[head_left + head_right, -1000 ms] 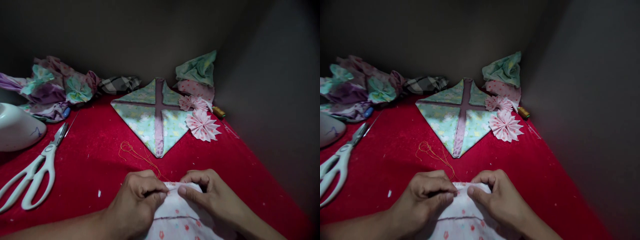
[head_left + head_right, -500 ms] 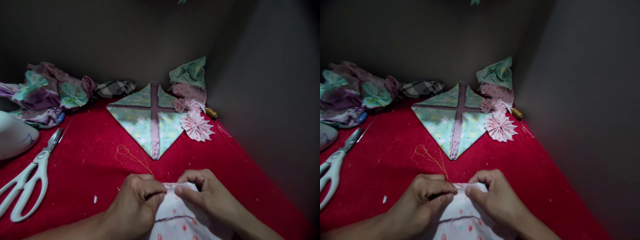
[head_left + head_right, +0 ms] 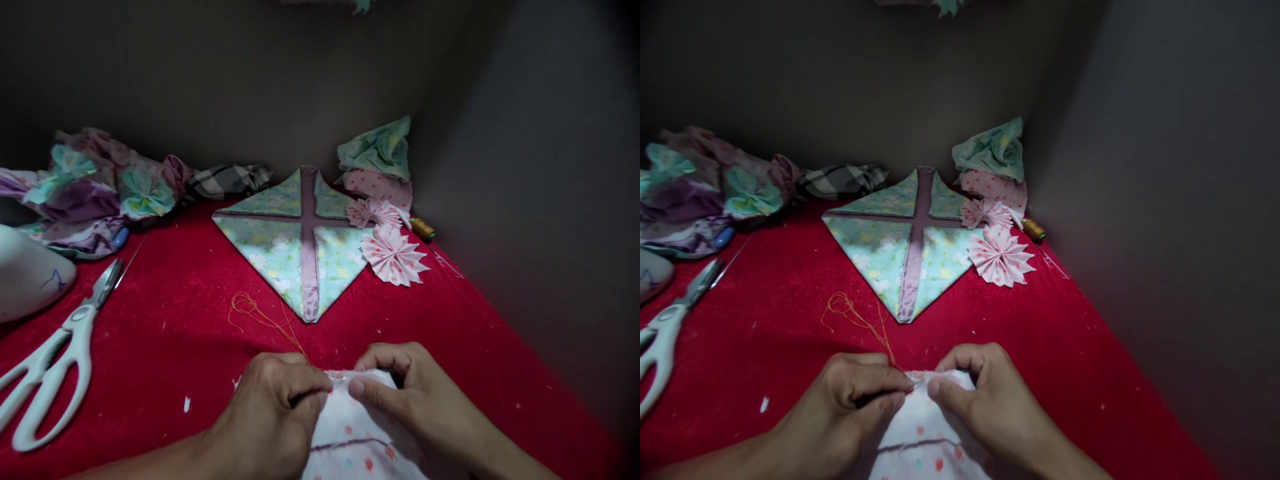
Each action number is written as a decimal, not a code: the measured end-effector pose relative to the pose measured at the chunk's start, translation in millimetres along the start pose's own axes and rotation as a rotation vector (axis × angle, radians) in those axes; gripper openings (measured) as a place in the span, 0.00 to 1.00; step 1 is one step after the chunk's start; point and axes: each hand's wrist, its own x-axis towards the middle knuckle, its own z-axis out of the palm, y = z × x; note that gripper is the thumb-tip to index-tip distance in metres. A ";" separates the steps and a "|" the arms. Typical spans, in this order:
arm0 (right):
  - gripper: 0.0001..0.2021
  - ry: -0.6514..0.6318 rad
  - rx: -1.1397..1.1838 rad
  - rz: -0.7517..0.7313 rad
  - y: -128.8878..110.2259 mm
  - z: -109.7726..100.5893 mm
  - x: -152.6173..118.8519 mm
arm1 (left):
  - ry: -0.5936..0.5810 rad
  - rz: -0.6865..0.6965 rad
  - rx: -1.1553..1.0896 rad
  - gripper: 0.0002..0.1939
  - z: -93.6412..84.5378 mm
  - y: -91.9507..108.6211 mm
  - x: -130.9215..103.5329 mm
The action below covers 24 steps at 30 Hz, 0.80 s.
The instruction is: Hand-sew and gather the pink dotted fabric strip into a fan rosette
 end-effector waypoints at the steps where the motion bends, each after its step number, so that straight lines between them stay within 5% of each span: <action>1: 0.06 0.003 -0.005 -0.004 -0.3 0.0 -0.3 | 0.000 -0.007 -0.003 0.12 -0.2 0.1 -0.1; 12: 0.05 0.018 -0.031 -0.038 1.4 -0.7 -0.4 | -0.011 -0.039 -0.013 0.13 2.0 1.7 0.7; 18: 0.06 -0.006 -0.072 -0.176 -3.1 -4.2 -2.2 | 0.013 -0.106 -0.066 0.14 -0.9 1.4 1.3; 24: 0.08 -0.048 -0.005 -0.137 -0.3 -6.5 -1.6 | -0.298 -0.094 -0.339 0.11 -16.1 1.7 9.7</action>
